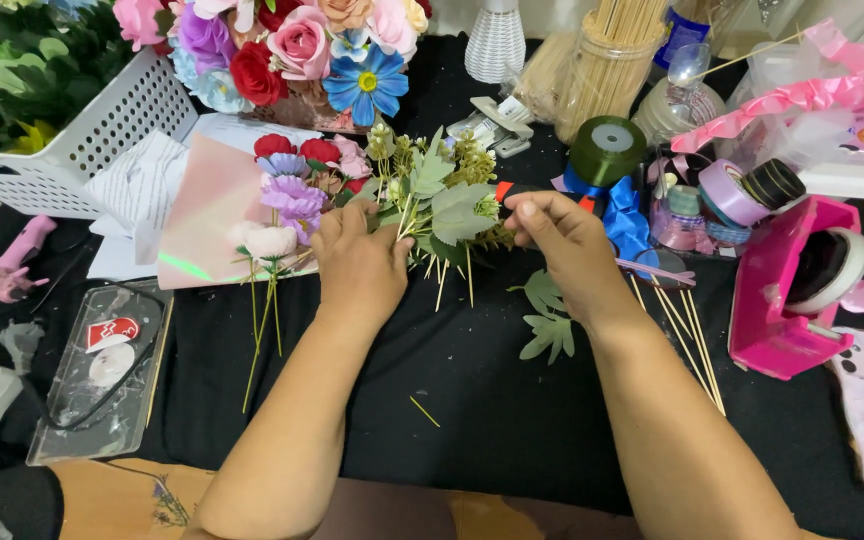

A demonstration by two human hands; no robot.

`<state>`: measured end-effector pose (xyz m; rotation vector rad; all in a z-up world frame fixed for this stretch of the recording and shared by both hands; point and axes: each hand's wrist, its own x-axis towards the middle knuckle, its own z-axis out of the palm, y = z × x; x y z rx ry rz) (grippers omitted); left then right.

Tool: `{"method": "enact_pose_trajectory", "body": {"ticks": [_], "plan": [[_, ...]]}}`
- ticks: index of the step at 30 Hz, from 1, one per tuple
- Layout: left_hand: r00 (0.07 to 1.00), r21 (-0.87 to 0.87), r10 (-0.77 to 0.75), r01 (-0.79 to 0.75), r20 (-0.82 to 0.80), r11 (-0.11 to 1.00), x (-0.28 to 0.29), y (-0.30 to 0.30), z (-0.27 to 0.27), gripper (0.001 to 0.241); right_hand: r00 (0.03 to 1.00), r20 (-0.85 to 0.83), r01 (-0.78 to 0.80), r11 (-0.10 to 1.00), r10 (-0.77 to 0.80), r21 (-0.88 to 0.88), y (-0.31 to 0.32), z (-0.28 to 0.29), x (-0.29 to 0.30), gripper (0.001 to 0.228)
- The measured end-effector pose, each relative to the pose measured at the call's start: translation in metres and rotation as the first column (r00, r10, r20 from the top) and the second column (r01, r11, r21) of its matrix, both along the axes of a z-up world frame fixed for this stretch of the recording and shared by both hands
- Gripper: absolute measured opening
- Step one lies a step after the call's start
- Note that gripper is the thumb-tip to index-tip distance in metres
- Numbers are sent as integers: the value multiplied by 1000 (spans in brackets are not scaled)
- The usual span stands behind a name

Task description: The person arranges artificial leaves and flowers on wooden sticks. They use blue-handled shears to cut the sticks to size and then attach the leaves to the stems, placing the finished pieces on the table.

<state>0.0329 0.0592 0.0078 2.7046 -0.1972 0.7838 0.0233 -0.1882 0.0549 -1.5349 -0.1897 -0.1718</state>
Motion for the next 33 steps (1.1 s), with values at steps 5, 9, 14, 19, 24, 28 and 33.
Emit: {"method": "enact_pose_trajectory", "body": {"ticks": [5, 9, 14, 19, 24, 28, 33], "plan": [[972, -21, 34, -30, 232, 999, 12, 4, -8, 19, 1000, -8, 20, 1000, -20, -17, 0, -1, 2, 26], [955, -292, 10, 80, 296, 953, 6, 8, 5, 22, 1000, 1, 29, 999, -29, -14, 1, -2, 0, 27], [971, -649, -122, 229, 206, 725, 3, 8, 15, 29, 999, 10, 32, 999, -32, -19, 0, -1, 0, 27], [972, -745, -188, 227, 138, 627, -1, 0, 14, 30, 999, 10, 33, 999, -33, -21, 1, 1, -2, 27], [863, -770, -455, 440, 220, 462, -2, -9, 3, 26, 1000, 8, 5, 998, -5, -56, 0, -2, 0, 26], [759, -837, -613, 470, 221, 279, -14, -25, 2, 27, 1000, 8, -28, 997, 28, -72, 4, 2, -5, 24], [630, -928, -762, 356, 151, 110, -16, -51, -28, 23, 952, 32, -300, 948, 304, -105, 25, 16, -30, 30]]}}
